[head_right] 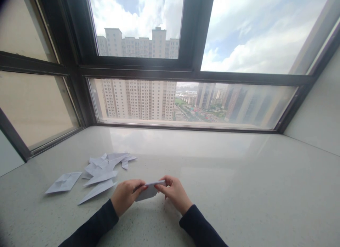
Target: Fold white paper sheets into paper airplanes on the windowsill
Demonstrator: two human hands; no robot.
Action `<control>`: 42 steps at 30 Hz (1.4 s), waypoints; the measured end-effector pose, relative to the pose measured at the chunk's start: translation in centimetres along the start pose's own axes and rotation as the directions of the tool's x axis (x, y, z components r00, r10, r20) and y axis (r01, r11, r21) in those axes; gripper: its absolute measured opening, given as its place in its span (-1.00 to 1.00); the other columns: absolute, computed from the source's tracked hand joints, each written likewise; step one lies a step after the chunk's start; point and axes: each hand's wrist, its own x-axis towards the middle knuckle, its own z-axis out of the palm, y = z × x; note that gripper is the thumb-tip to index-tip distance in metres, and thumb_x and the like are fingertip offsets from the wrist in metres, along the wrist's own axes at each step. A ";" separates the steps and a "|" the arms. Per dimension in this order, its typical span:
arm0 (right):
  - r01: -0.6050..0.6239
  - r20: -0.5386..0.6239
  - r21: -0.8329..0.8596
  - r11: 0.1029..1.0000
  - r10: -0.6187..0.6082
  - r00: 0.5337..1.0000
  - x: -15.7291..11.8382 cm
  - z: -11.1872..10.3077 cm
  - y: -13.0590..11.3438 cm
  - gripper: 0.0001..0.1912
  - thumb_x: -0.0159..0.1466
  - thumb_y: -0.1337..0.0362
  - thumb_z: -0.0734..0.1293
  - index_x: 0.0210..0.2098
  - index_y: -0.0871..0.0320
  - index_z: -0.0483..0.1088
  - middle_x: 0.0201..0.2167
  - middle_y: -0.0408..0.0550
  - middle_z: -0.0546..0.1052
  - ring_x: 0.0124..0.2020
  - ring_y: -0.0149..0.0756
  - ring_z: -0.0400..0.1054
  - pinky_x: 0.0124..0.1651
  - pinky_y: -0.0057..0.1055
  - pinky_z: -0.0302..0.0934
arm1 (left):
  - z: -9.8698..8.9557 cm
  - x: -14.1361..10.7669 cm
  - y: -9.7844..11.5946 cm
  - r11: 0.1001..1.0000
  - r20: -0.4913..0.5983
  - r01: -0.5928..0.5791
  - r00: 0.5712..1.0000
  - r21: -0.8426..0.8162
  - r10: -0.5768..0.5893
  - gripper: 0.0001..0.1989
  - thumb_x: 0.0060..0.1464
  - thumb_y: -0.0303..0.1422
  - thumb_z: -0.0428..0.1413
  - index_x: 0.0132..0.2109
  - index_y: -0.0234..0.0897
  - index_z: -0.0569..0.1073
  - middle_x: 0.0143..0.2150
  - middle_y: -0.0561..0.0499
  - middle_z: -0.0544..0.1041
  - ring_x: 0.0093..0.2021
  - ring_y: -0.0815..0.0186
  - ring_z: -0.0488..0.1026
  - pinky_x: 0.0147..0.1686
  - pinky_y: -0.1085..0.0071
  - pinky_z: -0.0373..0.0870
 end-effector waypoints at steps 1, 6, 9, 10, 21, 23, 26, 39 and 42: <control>-0.013 -0.002 0.013 1.000 0.013 1.000 0.2 0.0 0.2 -0.75 -0.04 0.13 0.34 -0.54 0.22 0.37 -0.67 -0.17 0.40 -0.66 -0.46 0.20 -0.66 -0.55 0.06 | 0.1 0.0 0.0 1.000 -0.007 0.005 1.000 -0.001 -0.005 -0.71 0.07 -0.25 -0.14 -0.35 -0.17 0.45 -0.45 0.04 0.51 -0.44 0.32 0.40 -0.48 0.49 0.16; -0.024 -0.063 -0.070 0.997 0.019 0.998 1.2 -1.9 0.8 -0.71 -0.06 0.09 0.32 -0.56 0.24 0.38 -0.69 -0.14 0.42 -0.65 -0.44 0.24 -0.60 -0.54 0.10 | 0.5 0.2 -0.8 1.000 -0.146 -0.003 0.989 0.002 0.003 -0.76 0.02 -0.29 -0.07 -0.25 -0.24 0.44 -0.37 -0.04 0.51 -0.33 0.24 0.38 -0.30 0.37 0.23; -0.071 -0.177 -0.218 0.973 0.032 0.984 1.9 -4.7 1.3 -0.68 -0.04 0.08 0.28 -0.54 0.26 0.40 -0.68 -0.12 0.43 -0.63 -0.42 0.27 -0.59 -0.53 0.11 | 0.6 0.2 -1.4 0.999 -0.262 -0.007 0.965 0.037 0.016 -0.70 -0.01 -0.42 -0.07 -0.10 -0.28 0.36 -0.23 -0.07 0.47 -0.21 0.19 0.34 -0.19 0.27 0.21; -0.087 -0.204 -0.243 0.966 0.037 0.978 2.1 -5.8 1.5 -0.68 -0.03 0.08 0.27 -0.55 0.27 0.40 -0.69 -0.11 0.43 -0.64 -0.41 0.27 -0.60 -0.53 0.09 | 0.6 0.2 -1.5 0.999 -0.282 -0.011 0.959 0.047 0.024 -0.68 -0.03 -0.46 -0.08 -0.07 -0.28 0.33 -0.21 -0.07 0.46 -0.19 0.19 0.32 -0.17 0.26 0.21; -0.270 -0.410 -0.504 0.820 0.047 0.911 4.0 -15.3 2.8 -0.83 -0.07 0.25 0.28 -0.67 0.24 0.39 -0.75 -0.10 0.42 -0.65 -0.37 0.28 -0.56 -0.51 0.05 | 0.8 0.2 -1.4 0.996 -0.280 -0.071 0.957 0.052 0.082 -0.64 -0.10 -0.61 -0.13 -0.18 -0.25 0.38 -0.25 -0.02 0.45 -0.22 0.23 0.32 -0.19 0.27 0.24; -0.289 -0.422 -0.534 0.794 0.045 0.905 4.3 -15.9 2.8 -0.83 -0.07 0.26 0.29 -0.69 0.24 0.38 -0.75 -0.09 0.44 -0.64 -0.35 0.29 -0.54 -0.50 0.07 | 0.8 0.2 -1.5 0.996 -0.267 -0.072 0.960 0.043 0.081 -0.63 -0.12 -0.63 -0.13 -0.20 -0.24 0.39 -0.24 -0.02 0.45 -0.21 0.23 0.32 -0.18 0.26 0.24; -0.305 -0.424 -0.564 0.767 0.048 0.904 4.7 -15.7 3.2 -0.81 -0.04 0.25 0.27 -0.65 0.25 0.41 -0.72 -0.07 0.46 -0.62 -0.35 0.32 -0.53 -0.51 0.08 | 0.9 0.2 -1.6 0.997 -0.244 -0.071 0.967 0.032 0.076 -0.63 -0.12 -0.64 -0.14 -0.21 -0.24 0.39 -0.23 -0.01 0.45 -0.20 0.23 0.31 -0.17 0.25 0.23; -0.351 -0.442 -0.693 0.629 0.013 0.897 6.2 -14.7 3.0 -0.81 0.01 0.28 0.25 -0.59 0.24 0.44 -0.64 -0.05 0.49 -0.54 -0.34 0.36 -0.51 -0.54 0.08 | 1.1 0.3 -1.9 0.997 -0.200 -0.071 0.977 -0.009 0.067 -0.67 -0.13 -0.65 -0.13 -0.30 -0.23 0.40 -0.26 -0.01 0.45 -0.21 0.24 0.32 -0.18 0.26 0.22; -0.363 -0.456 -0.727 0.583 -0.015 0.890 6.3 -14.9 2.9 -0.83 0.00 0.28 0.26 -0.59 0.22 0.45 -0.62 -0.05 0.50 -0.49 -0.31 0.36 -0.47 -0.52 0.08 | 1.1 0.3 -2.0 0.997 -0.206 -0.076 0.976 -0.017 0.071 -0.68 -0.13 -0.65 -0.13 -0.31 -0.23 0.40 -0.27 -0.01 0.45 -0.21 0.24 0.33 -0.17 0.26 0.23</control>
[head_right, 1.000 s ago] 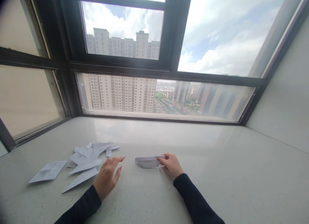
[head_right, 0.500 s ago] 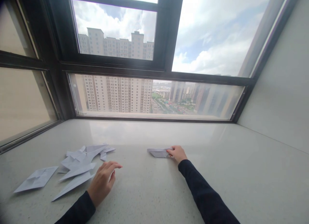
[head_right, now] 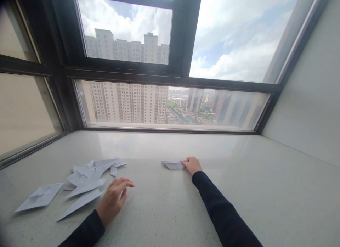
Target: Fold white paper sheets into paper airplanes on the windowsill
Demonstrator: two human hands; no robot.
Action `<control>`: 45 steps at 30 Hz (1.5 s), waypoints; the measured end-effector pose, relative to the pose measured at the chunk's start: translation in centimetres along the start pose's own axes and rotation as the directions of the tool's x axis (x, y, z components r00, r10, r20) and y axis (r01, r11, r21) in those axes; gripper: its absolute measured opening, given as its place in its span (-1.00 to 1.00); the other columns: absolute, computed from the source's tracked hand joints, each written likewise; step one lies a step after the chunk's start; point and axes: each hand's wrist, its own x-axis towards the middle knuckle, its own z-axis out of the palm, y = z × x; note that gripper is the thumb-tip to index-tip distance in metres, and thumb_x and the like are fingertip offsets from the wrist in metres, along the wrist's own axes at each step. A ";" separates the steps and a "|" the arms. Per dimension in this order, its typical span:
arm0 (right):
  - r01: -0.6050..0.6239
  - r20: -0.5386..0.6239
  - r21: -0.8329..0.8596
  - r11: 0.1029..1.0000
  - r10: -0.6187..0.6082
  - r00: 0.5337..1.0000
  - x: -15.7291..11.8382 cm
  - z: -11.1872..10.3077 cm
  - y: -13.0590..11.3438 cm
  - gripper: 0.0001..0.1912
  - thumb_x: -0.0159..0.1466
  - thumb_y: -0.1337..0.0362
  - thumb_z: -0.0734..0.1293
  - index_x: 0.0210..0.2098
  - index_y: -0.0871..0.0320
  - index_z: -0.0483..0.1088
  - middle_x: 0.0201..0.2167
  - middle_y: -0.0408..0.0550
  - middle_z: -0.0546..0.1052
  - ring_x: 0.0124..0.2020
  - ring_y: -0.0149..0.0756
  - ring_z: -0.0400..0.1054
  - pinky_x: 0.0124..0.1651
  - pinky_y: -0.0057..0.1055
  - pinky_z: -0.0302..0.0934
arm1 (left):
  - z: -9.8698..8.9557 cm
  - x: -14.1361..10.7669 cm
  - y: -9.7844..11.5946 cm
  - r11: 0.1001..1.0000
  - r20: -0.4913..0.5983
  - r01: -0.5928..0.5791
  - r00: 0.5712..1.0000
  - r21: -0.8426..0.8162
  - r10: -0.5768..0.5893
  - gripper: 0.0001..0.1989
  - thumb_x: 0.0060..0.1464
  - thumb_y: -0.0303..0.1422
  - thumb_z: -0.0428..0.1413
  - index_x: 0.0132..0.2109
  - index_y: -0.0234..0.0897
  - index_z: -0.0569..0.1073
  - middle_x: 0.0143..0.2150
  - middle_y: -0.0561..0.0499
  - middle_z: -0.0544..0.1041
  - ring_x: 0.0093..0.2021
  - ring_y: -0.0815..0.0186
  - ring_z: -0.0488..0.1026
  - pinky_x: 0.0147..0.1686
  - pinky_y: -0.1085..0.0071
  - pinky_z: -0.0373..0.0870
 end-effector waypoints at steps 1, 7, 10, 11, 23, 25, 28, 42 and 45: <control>0.002 -0.009 -0.016 1.000 -0.002 1.000 0.0 0.0 0.0 -0.84 0.00 0.28 0.26 -0.59 0.21 0.45 -0.60 -0.04 0.50 -0.48 -0.30 0.36 -0.46 -0.52 0.08 | 0.0 0.0 0.0 1.000 -0.003 -0.001 1.000 -0.001 0.001 -0.68 -0.13 -0.65 -0.13 -0.31 -0.23 0.40 -0.27 -0.01 0.45 -0.21 0.24 0.33 -0.17 0.27 0.23; 0.011 -0.055 -0.074 0.997 -0.015 0.998 0.1 0.3 0.1 -0.85 0.00 0.29 0.27 -0.49 0.20 0.46 -0.49 -0.02 0.52 -0.38 -0.27 0.36 -0.38 -0.51 0.10 | -0.2 0.0 0.3 1.000 -0.007 0.004 1.000 -0.005 -0.005 -0.68 -0.13 -0.65 -0.13 -0.34 -0.23 0.41 -0.28 -0.01 0.46 -0.23 0.24 0.33 -0.18 0.27 0.24; 0.013 -0.072 -0.091 0.996 -0.019 0.997 0.3 0.2 0.2 -0.85 0.01 0.30 0.27 -0.47 0.21 0.46 -0.46 0.00 0.51 -0.37 -0.26 0.36 -0.36 -0.50 0.10 | -0.2 0.0 0.3 1.000 -0.007 0.009 1.000 -0.003 -0.009 -0.68 -0.13 -0.64 -0.13 -0.33 -0.24 0.41 -0.29 -0.01 0.46 -0.23 0.24 0.33 -0.19 0.27 0.24; 0.013 -0.075 -0.095 0.995 -0.020 0.997 0.3 0.2 0.3 -0.85 0.01 0.30 0.27 -0.47 0.21 0.46 -0.45 0.00 0.51 -0.36 -0.25 0.36 -0.35 -0.50 0.11 | -0.2 0.0 0.3 1.000 -0.008 0.011 1.000 -0.002 -0.011 -0.68 -0.13 -0.64 -0.13 -0.33 -0.24 0.41 -0.29 -0.01 0.46 -0.23 0.24 0.33 -0.20 0.26 0.24; -0.006 -0.099 -0.106 0.994 -0.004 0.995 0.7 0.2 0.8 -0.89 0.00 0.30 0.29 -0.48 0.17 0.45 -0.46 -0.04 0.51 -0.34 -0.25 0.35 -0.30 -0.48 0.11 | -0.2 0.1 0.2 1.000 0.009 0.011 1.000 -0.001 -0.011 -0.69 -0.11 -0.63 -0.13 -0.34 -0.24 0.42 -0.29 -0.01 0.46 -0.24 0.24 0.33 -0.19 0.26 0.24; -0.008 -0.101 -0.104 0.995 -0.003 0.995 0.8 0.3 1.0 -0.90 0.00 0.30 0.30 -0.48 0.17 0.44 -0.46 -0.05 0.50 -0.34 -0.26 0.35 -0.30 -0.49 0.11 | -0.2 0.1 0.2 1.000 0.009 0.008 1.000 0.003 -0.008 -0.69 -0.11 -0.63 -0.13 -0.33 -0.24 0.42 -0.30 -0.01 0.46 -0.24 0.24 0.33 -0.19 0.27 0.25; -0.019 -0.114 -0.110 0.994 0.006 0.993 0.8 0.5 1.1 -0.90 0.00 0.32 0.30 -0.46 0.17 0.43 -0.44 -0.03 0.49 -0.33 -0.26 0.34 -0.30 -0.47 0.11 | -0.2 0.1 0.2 1.000 0.008 0.002 1.000 0.003 -0.002 -0.69 -0.12 -0.63 -0.13 -0.34 -0.23 0.42 -0.30 -0.01 0.46 -0.24 0.24 0.33 -0.19 0.27 0.25; -0.069 -0.301 -0.058 0.996 0.048 0.952 -0.8 -1.0 -0.7 -0.75 0.08 0.25 0.26 -0.23 0.15 0.34 -0.17 0.08 0.33 -0.11 -0.09 0.17 -0.14 -0.24 0.00 | 0.0 -0.1 0.0 1.000 0.007 -0.001 1.000 -0.013 0.001 -0.68 -0.12 -0.64 -0.14 -0.33 -0.23 0.41 -0.30 -0.01 0.45 -0.23 0.24 0.32 -0.19 0.26 0.24; -0.031 -0.326 -0.044 0.999 0.015 0.945 -2.5 -1.1 -3.0 -0.75 0.10 0.19 0.23 -0.21 0.05 0.32 -0.13 0.00 0.31 -0.08 -0.09 0.14 -0.06 -0.14 -0.10 | 0.0 -0.1 0.1 1.000 0.008 -0.003 1.000 -0.028 0.003 -0.69 -0.12 -0.63 -0.13 -0.34 -0.23 0.42 -0.30 -0.01 0.45 -0.24 0.23 0.33 -0.20 0.26 0.24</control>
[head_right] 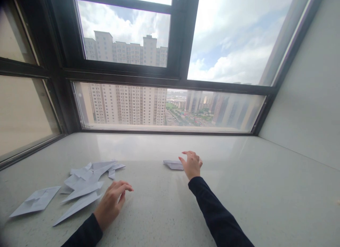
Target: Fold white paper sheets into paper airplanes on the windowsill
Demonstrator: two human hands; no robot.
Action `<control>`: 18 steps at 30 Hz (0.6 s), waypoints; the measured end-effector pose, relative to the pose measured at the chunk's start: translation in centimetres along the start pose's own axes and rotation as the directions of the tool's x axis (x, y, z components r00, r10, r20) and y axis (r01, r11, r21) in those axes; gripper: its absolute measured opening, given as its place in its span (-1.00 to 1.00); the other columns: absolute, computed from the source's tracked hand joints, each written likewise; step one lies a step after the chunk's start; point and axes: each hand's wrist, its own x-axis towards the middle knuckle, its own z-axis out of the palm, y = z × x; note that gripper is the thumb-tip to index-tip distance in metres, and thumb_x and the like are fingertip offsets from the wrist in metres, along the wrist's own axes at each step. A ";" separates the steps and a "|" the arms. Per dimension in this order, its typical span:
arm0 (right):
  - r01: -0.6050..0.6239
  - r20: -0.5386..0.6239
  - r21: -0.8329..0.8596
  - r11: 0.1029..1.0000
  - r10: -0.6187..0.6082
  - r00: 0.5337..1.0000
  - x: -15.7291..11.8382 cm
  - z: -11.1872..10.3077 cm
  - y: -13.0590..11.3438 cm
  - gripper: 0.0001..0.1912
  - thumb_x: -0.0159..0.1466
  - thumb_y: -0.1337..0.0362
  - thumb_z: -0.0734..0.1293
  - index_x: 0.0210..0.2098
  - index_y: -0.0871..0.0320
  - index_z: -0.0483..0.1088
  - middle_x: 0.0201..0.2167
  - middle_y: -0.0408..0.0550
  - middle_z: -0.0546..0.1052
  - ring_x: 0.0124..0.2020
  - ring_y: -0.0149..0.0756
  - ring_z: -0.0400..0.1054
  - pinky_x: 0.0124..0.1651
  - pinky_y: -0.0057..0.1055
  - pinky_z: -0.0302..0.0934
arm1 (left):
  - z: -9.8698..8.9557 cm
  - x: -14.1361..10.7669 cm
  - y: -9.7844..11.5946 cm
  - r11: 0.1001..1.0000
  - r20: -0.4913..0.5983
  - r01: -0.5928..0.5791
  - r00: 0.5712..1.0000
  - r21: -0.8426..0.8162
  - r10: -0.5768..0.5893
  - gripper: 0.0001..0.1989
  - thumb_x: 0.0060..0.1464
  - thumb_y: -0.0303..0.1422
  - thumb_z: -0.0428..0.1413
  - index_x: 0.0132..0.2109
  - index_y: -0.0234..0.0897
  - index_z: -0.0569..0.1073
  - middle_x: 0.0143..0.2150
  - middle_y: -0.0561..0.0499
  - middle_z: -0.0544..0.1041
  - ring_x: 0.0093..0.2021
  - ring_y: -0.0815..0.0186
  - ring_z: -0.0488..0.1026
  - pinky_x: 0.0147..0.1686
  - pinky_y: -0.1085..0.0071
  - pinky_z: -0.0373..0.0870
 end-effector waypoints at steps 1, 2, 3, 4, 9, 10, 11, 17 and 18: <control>0.028 0.004 0.021 0.999 -0.028 1.000 -0.8 -0.2 -0.9 -0.76 0.10 0.18 0.23 -0.22 0.02 0.33 -0.13 -0.04 0.32 -0.08 -0.11 0.14 -0.04 -0.14 -0.12 | 0.0 0.0 0.0 1.000 0.003 -0.002 1.000 -0.006 0.002 -0.69 -0.12 -0.63 -0.13 -0.34 -0.22 0.42 -0.30 -0.01 0.46 -0.24 0.23 0.33 -0.20 0.26 0.24; 0.071 0.018 0.091 0.993 -0.073 0.997 -1.7 -0.3 -1.9 -0.77 0.09 0.20 0.23 -0.23 0.02 0.33 -0.11 -0.04 0.32 -0.08 -0.11 0.14 -0.02 -0.12 -0.14 | 0.0 0.0 0.1 1.000 0.007 -0.006 1.000 -0.011 0.006 -0.69 -0.12 -0.63 -0.13 -0.33 -0.22 0.42 -0.30 -0.01 0.46 -0.24 0.23 0.33 -0.20 0.26 0.25; 0.109 0.050 0.172 0.979 -0.120 0.992 -2.7 -0.5 -3.0 -0.77 0.09 0.21 0.24 -0.24 0.03 0.34 -0.12 -0.04 0.33 -0.08 -0.12 0.14 -0.02 -0.12 -0.13 | 0.0 0.0 0.1 1.000 0.011 -0.009 1.000 -0.011 0.009 -0.69 -0.12 -0.63 -0.13 -0.33 -0.22 0.42 -0.30 -0.01 0.46 -0.24 0.23 0.33 -0.21 0.26 0.25; 0.147 0.105 0.266 0.953 -0.180 0.978 -3.7 -0.6 -4.0 -0.78 0.07 0.22 0.25 -0.26 0.05 0.35 -0.15 -0.04 0.35 -0.09 -0.12 0.16 -0.03 -0.14 -0.09 | 0.0 0.0 0.2 1.000 0.012 -0.012 1.000 -0.007 0.012 -0.68 -0.13 -0.63 -0.13 -0.33 -0.22 0.42 -0.30 -0.01 0.46 -0.23 0.23 0.33 -0.21 0.26 0.25; 0.055 0.436 0.700 0.712 -0.487 0.757 -8.3 -1.5 -7.9 -0.78 0.09 0.18 0.22 -0.33 0.14 0.38 -0.31 -0.05 0.44 -0.24 -0.26 0.29 -0.23 -0.37 0.16 | -0.5 0.1 0.2 0.993 -0.017 -0.007 1.000 0.117 0.009 -0.66 -0.16 -0.65 -0.12 -0.32 -0.20 0.41 -0.25 0.01 0.47 -0.18 0.22 0.33 -0.20 0.25 0.23; 0.008 0.474 0.716 0.698 -0.494 0.729 -8.9 -1.6 -8.4 -0.78 0.09 0.19 0.22 -0.34 0.16 0.39 -0.36 -0.06 0.45 -0.29 -0.28 0.31 -0.28 -0.40 0.17 | -0.8 0.2 0.1 0.988 -0.033 0.004 0.999 0.154 0.001 -0.65 -0.16 -0.64 -0.12 -0.30 -0.20 0.41 -0.23 0.00 0.47 -0.16 0.21 0.34 -0.19 0.24 0.23; -0.033 0.502 0.723 0.690 -0.493 0.710 -9.5 -1.7 -8.7 -0.79 0.09 0.20 0.22 -0.35 0.17 0.39 -0.40 -0.07 0.45 -0.35 -0.31 0.32 -0.34 -0.43 0.18 | -1.2 0.3 0.0 0.982 -0.052 0.020 0.999 0.188 -0.010 -0.66 -0.16 -0.63 -0.12 -0.29 -0.20 0.41 -0.22 -0.01 0.47 -0.15 0.20 0.34 -0.19 0.24 0.23; -0.255 0.614 0.710 0.656 -0.400 0.681 -11.6 -1.0 -9.0 -0.82 0.05 0.25 0.22 -0.37 0.18 0.36 -0.56 -0.20 0.33 -0.63 -0.50 0.23 -0.60 -0.56 0.13 | -4.4 1.2 -1.9 0.924 -0.111 0.239 0.970 0.298 -0.215 -0.64 -0.11 -0.58 -0.17 -0.19 -0.26 0.37 -0.21 -0.05 0.49 -0.17 0.26 0.40 -0.14 0.32 0.26; -0.279 0.626 0.707 0.649 -0.391 0.675 -11.8 -0.8 -8.9 -0.83 0.04 0.26 0.22 -0.38 0.17 0.36 -0.58 -0.22 0.31 -0.65 -0.51 0.21 -0.59 -0.56 0.14 | -4.8 1.2 -2.4 0.902 -0.095 0.286 0.958 0.322 -0.270 -0.61 -0.14 -0.59 -0.17 -0.16 -0.28 0.35 -0.18 -0.07 0.48 -0.13 0.26 0.39 -0.11 0.33 0.25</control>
